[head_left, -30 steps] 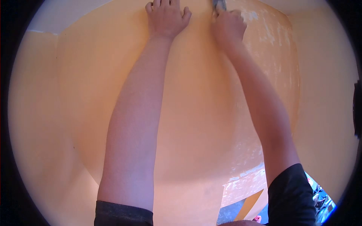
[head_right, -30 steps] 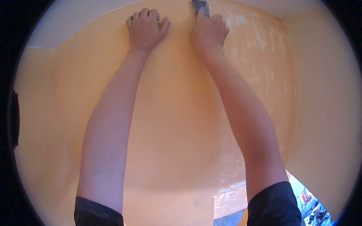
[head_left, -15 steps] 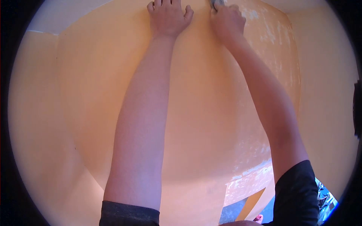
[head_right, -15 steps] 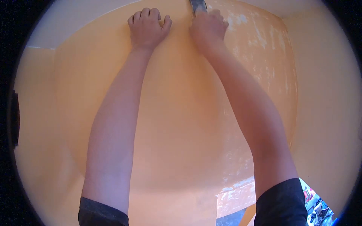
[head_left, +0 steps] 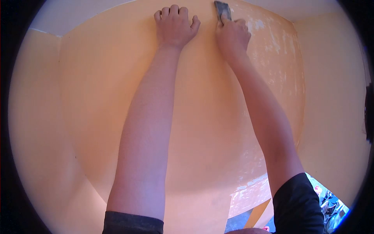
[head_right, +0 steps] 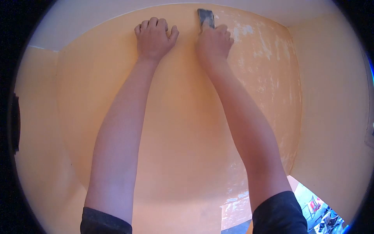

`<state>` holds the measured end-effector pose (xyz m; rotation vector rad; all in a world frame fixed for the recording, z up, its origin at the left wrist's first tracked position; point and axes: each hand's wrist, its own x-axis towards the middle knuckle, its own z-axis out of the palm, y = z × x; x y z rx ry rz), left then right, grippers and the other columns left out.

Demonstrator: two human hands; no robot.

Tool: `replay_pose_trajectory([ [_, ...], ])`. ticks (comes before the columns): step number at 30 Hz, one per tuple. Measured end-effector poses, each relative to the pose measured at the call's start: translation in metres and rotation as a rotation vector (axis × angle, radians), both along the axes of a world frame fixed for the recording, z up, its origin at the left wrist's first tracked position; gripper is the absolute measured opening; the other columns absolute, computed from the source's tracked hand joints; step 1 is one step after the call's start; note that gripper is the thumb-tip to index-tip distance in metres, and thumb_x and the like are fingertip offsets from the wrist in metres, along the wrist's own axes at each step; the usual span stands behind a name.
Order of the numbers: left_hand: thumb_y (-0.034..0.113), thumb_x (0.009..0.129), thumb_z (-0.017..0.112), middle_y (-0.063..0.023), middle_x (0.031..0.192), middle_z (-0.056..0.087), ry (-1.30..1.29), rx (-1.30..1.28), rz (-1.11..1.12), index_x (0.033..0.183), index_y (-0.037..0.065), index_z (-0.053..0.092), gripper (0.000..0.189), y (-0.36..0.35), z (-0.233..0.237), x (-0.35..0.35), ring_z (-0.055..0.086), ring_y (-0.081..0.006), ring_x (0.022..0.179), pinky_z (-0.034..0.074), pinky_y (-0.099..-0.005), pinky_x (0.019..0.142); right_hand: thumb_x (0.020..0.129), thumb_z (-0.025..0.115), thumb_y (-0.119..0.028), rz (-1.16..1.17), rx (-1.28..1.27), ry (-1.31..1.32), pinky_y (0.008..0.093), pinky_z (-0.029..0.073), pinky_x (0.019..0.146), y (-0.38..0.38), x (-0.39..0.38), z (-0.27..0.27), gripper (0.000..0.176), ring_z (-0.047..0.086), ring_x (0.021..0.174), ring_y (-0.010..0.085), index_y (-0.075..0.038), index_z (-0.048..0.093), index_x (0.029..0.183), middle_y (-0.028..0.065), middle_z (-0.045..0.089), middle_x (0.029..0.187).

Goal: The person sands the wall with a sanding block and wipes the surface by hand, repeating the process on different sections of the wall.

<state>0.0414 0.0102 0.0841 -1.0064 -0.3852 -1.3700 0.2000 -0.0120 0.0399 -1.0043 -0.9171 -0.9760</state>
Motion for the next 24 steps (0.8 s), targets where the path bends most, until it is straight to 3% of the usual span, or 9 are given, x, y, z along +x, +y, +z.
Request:
replay_pose_trajectory([
  [3,0.042,0.084,0.062,-0.0059,0.089,0.062,0.011,-0.001,-0.001,0.080,0.011,0.063,0.031,-0.003,0.001,0.002,0.057,-0.0275,0.091,0.038,-0.0470,0.089,0.092,0.057,-0.026,-0.012,-0.020,-0.059,0.0505,0.043,0.093,-0.004,-0.001,-0.007,0.027,0.056,0.109,0.0362,-0.013,0.071,0.111,0.0200,0.057,0.113],
  [6,0.041,0.084,0.062,-0.0061,0.090,0.062,0.013,-0.020,0.001,0.081,0.011,0.064,0.031,-0.001,-0.002,0.000,0.057,-0.0276,0.092,0.038,-0.0472,0.089,0.095,0.056,-0.033,-0.103,0.039,-0.031,0.0502,0.048,0.089,0.004,0.010,0.037,0.032,0.060,0.105,0.0360,-0.017,0.071,0.117,0.0190,0.060,0.111],
  [12,0.041,0.084,0.062,-0.0063,0.089,0.061,0.027,0.002,-0.013,0.080,0.011,0.063,0.030,-0.002,0.000,0.007,0.057,-0.0271,0.092,0.038,-0.0468,0.089,0.095,0.054,-0.036,-0.078,-0.054,-0.054,0.0505,0.048,0.090,-0.008,0.007,-0.002,0.034,0.062,0.105,0.0378,-0.019,0.071,0.119,0.0196,0.061,0.110],
  [15,0.041,0.084,0.062,-0.0062,0.088,0.061,0.019,0.016,0.034,0.079,0.011,0.063,0.030,-0.005,0.000,0.002,0.056,-0.0266,0.091,0.038,-0.0462,0.088,0.094,0.056,-0.037,-0.084,0.019,-0.056,0.0501,0.048,0.091,0.001,0.019,0.042,0.036,0.062,0.104,0.0378,-0.020,0.069,0.122,0.0194,0.061,0.111],
  [21,0.039,0.084,0.063,-0.0058,0.087,0.061,0.029,-0.019,0.022,0.077,0.012,0.062,0.028,-0.006,0.001,0.005,0.056,-0.0260,0.091,0.038,-0.0454,0.088,0.094,0.055,-0.034,0.012,-0.081,-0.024,0.0498,0.048,0.090,-0.015,0.006,-0.007,0.035,0.061,0.106,0.0375,-0.017,0.069,0.122,0.0192,0.060,0.111],
  [24,0.039,0.084,0.063,-0.0057,0.088,0.061,0.033,-0.005,0.031,0.076,0.012,0.062,0.029,-0.005,0.002,0.004,0.056,-0.0262,0.090,0.038,-0.0455,0.088,0.095,0.056,-0.034,-0.072,-0.036,-0.030,0.0493,0.047,0.092,-0.006,0.008,0.020,0.034,0.060,0.106,0.0364,-0.017,0.070,0.121,0.0190,0.059,0.113],
])
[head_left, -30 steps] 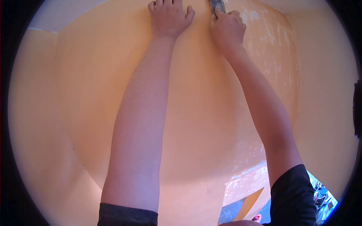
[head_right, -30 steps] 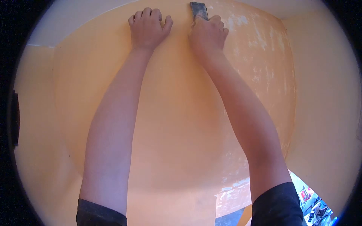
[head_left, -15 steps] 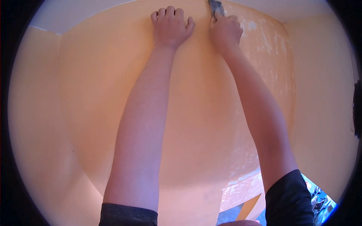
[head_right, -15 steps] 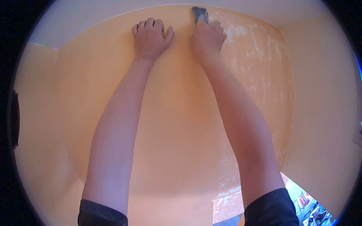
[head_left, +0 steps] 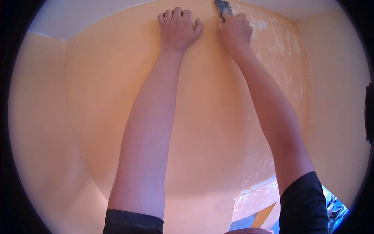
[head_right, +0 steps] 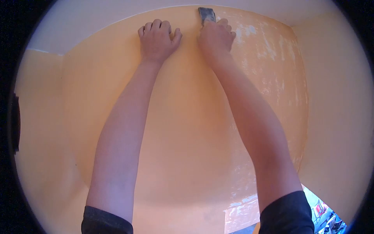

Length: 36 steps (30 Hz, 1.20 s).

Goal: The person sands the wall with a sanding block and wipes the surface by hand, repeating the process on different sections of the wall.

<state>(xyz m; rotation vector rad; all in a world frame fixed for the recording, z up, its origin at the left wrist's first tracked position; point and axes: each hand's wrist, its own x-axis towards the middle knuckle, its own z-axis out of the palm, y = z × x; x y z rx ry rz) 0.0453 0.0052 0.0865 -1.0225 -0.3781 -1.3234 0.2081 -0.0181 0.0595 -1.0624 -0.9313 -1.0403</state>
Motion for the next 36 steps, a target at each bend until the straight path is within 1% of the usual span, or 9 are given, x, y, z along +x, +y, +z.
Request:
replay_pose_trajectory([
  [3,0.039,0.083,0.063,-0.0060,0.088,0.061,-0.016,0.005,0.006,0.077,0.011,0.063,0.029,0.001,-0.002,-0.001,0.056,-0.0266,0.091,0.038,-0.0459,0.088,0.095,0.056,-0.035,0.056,0.037,0.036,0.0497,0.046,0.092,0.007,-0.002,-0.001,0.034,0.060,0.105,0.0357,-0.017,0.070,0.120,0.0188,0.059,0.114],
  [6,0.039,0.083,0.062,-0.0065,0.089,0.061,-0.013,0.016,-0.002,0.078,0.011,0.063,0.029,0.003,-0.002,0.002,0.056,-0.0271,0.091,0.038,-0.0464,0.088,0.095,0.057,-0.034,0.075,0.006,0.012,0.0508,0.047,0.090,0.000,-0.010,-0.047,0.032,0.061,0.104,0.0360,-0.017,0.070,0.119,0.0189,0.060,0.110],
  [12,0.039,0.083,0.062,-0.0074,0.089,0.062,-0.014,-0.001,-0.022,0.079,0.010,0.064,0.030,0.000,-0.001,-0.001,0.057,-0.0278,0.090,0.038,-0.0461,0.089,0.094,0.058,-0.034,-0.009,0.096,0.054,0.0505,0.047,0.089,0.011,-0.005,0.014,0.032,0.061,0.104,0.0344,-0.020,0.070,0.120,0.0169,0.061,0.107],
  [15,0.039,0.083,0.061,-0.0075,0.088,0.062,-0.030,-0.018,-0.029,0.080,0.009,0.065,0.030,0.002,-0.005,0.000,0.057,-0.0278,0.090,0.038,-0.0459,0.090,0.094,0.057,-0.034,0.026,0.024,0.023,0.0503,0.047,0.090,0.000,-0.010,-0.030,0.032,0.061,0.104,0.0340,-0.019,0.070,0.120,0.0169,0.061,0.108],
  [19,0.040,0.083,0.061,-0.0075,0.089,0.063,-0.023,0.031,-0.028,0.080,0.010,0.065,0.031,0.005,0.001,0.000,0.057,-0.0273,0.090,0.038,-0.0466,0.089,0.095,0.057,-0.034,0.016,0.043,-0.028,0.0506,0.047,0.090,0.004,-0.007,-0.011,0.032,0.061,0.104,0.0342,-0.018,0.070,0.119,0.0171,0.061,0.109],
  [21,0.040,0.083,0.061,-0.0075,0.089,0.062,-0.030,0.000,-0.032,0.080,0.009,0.065,0.031,0.003,-0.001,0.002,0.057,-0.0274,0.090,0.038,-0.0468,0.089,0.094,0.057,-0.031,0.046,0.117,-0.032,0.0510,0.044,0.092,0.008,0.000,0.014,0.027,0.059,0.106,0.0366,-0.012,0.073,0.105,0.0181,0.059,0.107],
  [27,0.041,0.083,0.060,-0.0075,0.090,0.062,-0.033,-0.007,-0.048,0.081,0.009,0.066,0.033,0.004,-0.004,0.002,0.057,-0.0277,0.091,0.038,-0.0477,0.089,0.095,0.056,-0.032,0.087,0.059,-0.027,0.0513,0.046,0.090,0.005,-0.002,-0.032,0.028,0.059,0.106,0.0359,-0.012,0.074,0.103,0.0175,0.060,0.107],
  [30,0.042,0.083,0.060,-0.0076,0.091,0.063,-0.042,-0.014,-0.033,0.082,0.009,0.067,0.034,0.006,-0.005,0.002,0.058,-0.0278,0.091,0.038,-0.0485,0.088,0.095,0.057,-0.034,0.031,0.026,0.030,0.0506,0.046,0.092,0.011,0.000,0.017,0.029,0.059,0.108,0.0356,-0.014,0.074,0.109,0.0178,0.060,0.109],
  [36,0.041,0.083,0.060,-0.0077,0.092,0.064,-0.028,-0.024,-0.027,0.085,0.009,0.066,0.032,0.005,-0.007,0.003,0.059,-0.0276,0.092,0.039,-0.0487,0.086,0.094,0.058,-0.037,0.117,0.060,-0.016,0.0494,0.047,0.091,0.006,-0.008,-0.041,0.032,0.060,0.107,0.0367,-0.012,0.074,0.107,0.0195,0.061,0.112],
])
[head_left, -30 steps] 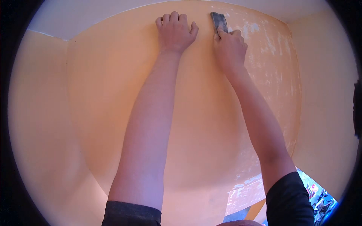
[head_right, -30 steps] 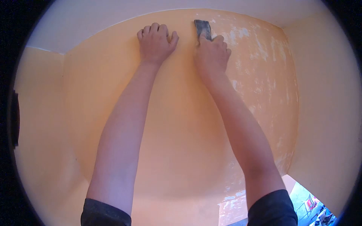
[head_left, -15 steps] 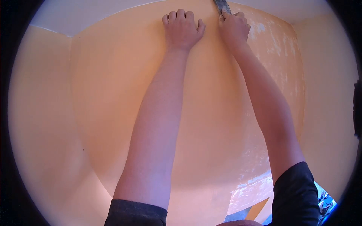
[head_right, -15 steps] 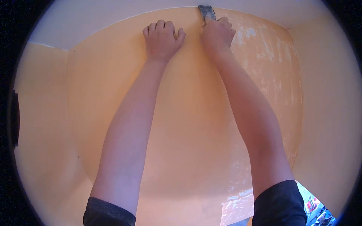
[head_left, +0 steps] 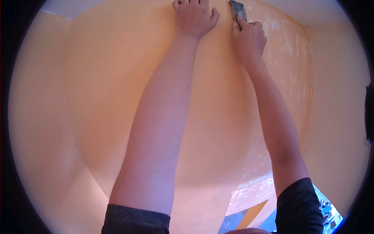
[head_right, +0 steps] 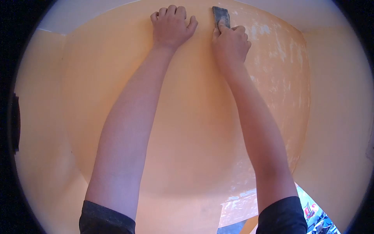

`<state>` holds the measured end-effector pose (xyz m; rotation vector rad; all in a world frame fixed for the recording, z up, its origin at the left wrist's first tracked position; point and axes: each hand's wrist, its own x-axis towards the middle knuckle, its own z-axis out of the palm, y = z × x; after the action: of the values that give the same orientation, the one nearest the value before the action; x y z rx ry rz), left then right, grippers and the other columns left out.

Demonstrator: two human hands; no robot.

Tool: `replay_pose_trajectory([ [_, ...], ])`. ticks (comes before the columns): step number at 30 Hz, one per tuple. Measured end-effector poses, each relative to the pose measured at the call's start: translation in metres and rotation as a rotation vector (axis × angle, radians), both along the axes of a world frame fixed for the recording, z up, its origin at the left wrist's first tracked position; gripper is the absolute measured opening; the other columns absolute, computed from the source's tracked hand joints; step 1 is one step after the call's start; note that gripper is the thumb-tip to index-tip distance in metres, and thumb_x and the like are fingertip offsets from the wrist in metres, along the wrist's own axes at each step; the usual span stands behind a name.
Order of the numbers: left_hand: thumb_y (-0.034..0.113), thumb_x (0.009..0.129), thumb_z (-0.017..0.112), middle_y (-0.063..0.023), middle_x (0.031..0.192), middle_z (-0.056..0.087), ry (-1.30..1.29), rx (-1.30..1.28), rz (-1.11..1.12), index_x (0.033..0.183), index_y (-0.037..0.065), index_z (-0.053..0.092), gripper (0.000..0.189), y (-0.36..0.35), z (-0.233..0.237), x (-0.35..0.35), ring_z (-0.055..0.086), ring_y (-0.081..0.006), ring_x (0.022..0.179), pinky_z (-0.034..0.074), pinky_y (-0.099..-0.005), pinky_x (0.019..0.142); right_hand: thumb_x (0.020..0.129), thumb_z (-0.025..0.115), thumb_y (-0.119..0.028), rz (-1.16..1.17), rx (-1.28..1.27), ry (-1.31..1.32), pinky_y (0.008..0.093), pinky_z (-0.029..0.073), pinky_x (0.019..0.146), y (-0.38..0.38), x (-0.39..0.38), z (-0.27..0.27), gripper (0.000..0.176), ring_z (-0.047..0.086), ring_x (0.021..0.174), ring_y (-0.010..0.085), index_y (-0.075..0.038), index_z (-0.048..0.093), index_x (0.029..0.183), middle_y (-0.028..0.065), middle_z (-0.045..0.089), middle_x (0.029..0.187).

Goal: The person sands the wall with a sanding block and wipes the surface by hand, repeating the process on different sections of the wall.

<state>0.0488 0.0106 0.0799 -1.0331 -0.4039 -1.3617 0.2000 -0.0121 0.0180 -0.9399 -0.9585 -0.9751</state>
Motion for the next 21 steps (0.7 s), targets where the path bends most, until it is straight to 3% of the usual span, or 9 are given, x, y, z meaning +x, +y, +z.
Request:
replay_pose_trajectory([
  [3,0.041,0.083,0.061,-0.0072,0.091,0.064,-0.011,0.000,0.000,0.086,0.010,0.064,0.031,-0.002,0.003,-0.006,0.059,-0.0271,0.091,0.039,-0.0480,0.085,0.094,0.058,-0.036,-0.113,-0.026,0.034,0.0500,0.047,0.090,0.001,-0.001,0.048,0.030,0.060,0.106,0.0360,-0.014,0.073,0.107,0.0180,0.061,0.110],
  [5,0.041,0.083,0.061,-0.0070,0.091,0.064,-0.008,-0.029,-0.011,0.087,0.010,0.063,0.031,-0.003,0.006,-0.004,0.059,-0.0268,0.091,0.039,-0.0477,0.085,0.094,0.058,-0.036,-0.094,0.002,0.050,0.0503,0.047,0.089,0.002,-0.002,0.047,0.030,0.060,0.106,0.0361,-0.014,0.074,0.107,0.0178,0.061,0.110],
  [9,0.041,0.082,0.061,-0.0065,0.090,0.064,0.015,-0.040,-0.009,0.085,0.011,0.062,0.030,-0.002,0.001,0.000,0.059,-0.0263,0.091,0.038,-0.0466,0.086,0.094,0.058,-0.035,0.005,0.051,0.005,0.0517,0.048,0.086,0.006,-0.003,-0.010,0.029,0.059,0.105,0.0367,-0.012,0.073,0.104,0.0186,0.060,0.108],
  [10,0.041,0.082,0.061,-0.0064,0.089,0.063,0.014,-0.038,-0.020,0.085,0.011,0.062,0.030,-0.002,0.002,-0.003,0.059,-0.0262,0.090,0.038,-0.0464,0.086,0.094,0.058,-0.035,0.014,0.062,0.005,0.0517,0.048,0.086,0.005,-0.003,-0.001,0.029,0.059,0.105,0.0367,-0.012,0.073,0.104,0.0186,0.060,0.108],
  [12,0.040,0.082,0.061,-0.0064,0.089,0.063,0.004,-0.010,0.002,0.084,0.011,0.062,0.030,-0.002,0.007,-0.007,0.058,-0.0262,0.090,0.038,-0.0464,0.086,0.095,0.057,-0.040,-0.146,-0.008,0.004,0.0487,0.049,0.090,0.003,-0.002,0.034,0.036,0.061,0.104,0.0370,-0.022,0.069,0.123,0.0177,0.060,0.112],
  [15,0.040,0.082,0.061,-0.0063,0.089,0.063,0.018,0.003,0.006,0.084,0.011,0.063,0.030,-0.001,0.007,-0.005,0.058,-0.0262,0.090,0.038,-0.0464,0.086,0.094,0.058,-0.039,-0.134,0.040,0.068,0.0480,0.050,0.089,0.009,0.003,0.066,0.034,0.061,0.103,0.0356,-0.021,0.070,0.121,0.0166,0.061,0.109],
  [18,0.040,0.082,0.061,-0.0059,0.089,0.063,0.007,-0.020,-0.026,0.083,0.011,0.063,0.029,-0.002,0.003,-0.002,0.058,-0.0260,0.090,0.037,-0.0467,0.087,0.095,0.056,-0.039,-0.081,0.009,0.055,0.0483,0.049,0.089,0.005,0.001,0.014,0.035,0.061,0.104,0.0362,-0.020,0.070,0.121,0.0172,0.061,0.110],
  [21,0.040,0.082,0.061,-0.0058,0.089,0.063,-0.015,-0.026,-0.013,0.084,0.011,0.063,0.029,-0.002,0.002,-0.001,0.058,-0.0260,0.090,0.037,-0.0470,0.087,0.095,0.056,-0.038,-0.132,-0.011,0.035,0.0485,0.049,0.089,0.005,0.002,0.022,0.035,0.061,0.104,0.0364,-0.021,0.070,0.121,0.0173,0.060,0.112],
])
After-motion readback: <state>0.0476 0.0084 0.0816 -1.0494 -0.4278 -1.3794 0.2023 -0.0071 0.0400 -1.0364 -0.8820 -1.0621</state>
